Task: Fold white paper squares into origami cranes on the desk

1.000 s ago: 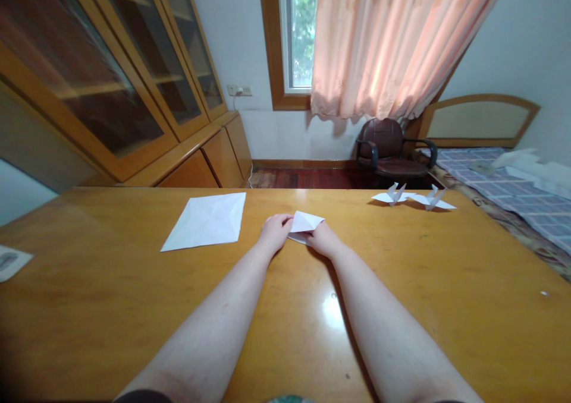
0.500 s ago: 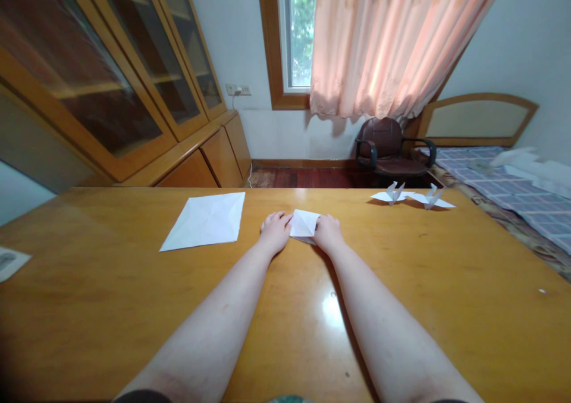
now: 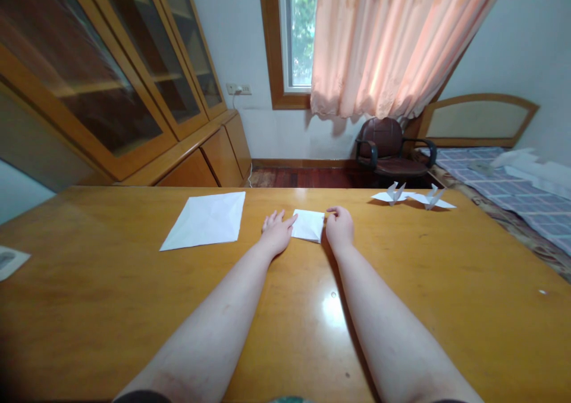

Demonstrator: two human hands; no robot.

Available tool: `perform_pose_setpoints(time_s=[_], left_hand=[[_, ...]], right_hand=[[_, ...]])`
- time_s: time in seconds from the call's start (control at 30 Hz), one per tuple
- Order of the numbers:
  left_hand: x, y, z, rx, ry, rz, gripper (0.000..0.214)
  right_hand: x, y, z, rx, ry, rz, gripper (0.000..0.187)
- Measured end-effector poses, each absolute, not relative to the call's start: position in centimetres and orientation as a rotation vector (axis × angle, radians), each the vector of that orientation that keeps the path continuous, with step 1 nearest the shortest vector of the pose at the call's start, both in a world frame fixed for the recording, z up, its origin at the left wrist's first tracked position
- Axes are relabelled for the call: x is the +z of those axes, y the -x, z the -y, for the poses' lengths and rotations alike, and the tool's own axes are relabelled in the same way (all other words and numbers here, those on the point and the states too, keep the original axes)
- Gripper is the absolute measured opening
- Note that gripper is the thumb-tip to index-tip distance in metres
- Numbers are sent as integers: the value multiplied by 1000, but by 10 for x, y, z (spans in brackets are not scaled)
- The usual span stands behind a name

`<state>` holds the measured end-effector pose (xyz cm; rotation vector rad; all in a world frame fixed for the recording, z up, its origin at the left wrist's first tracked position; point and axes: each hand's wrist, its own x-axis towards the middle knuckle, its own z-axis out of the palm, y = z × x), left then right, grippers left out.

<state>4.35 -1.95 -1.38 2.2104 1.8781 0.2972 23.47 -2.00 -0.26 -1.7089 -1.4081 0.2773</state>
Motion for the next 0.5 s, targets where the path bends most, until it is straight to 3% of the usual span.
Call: perform_pose_setpoints(time_s=[0.2,0.5], left_hand=[[-14,-42,19,278,-2222,-1817,52],[-11,-44,21,306,-2226,-1797,55]], right_hand=[[0,-220,25,295,1414,1941,41],[-10,-210,27,387,1763,2412,59]])
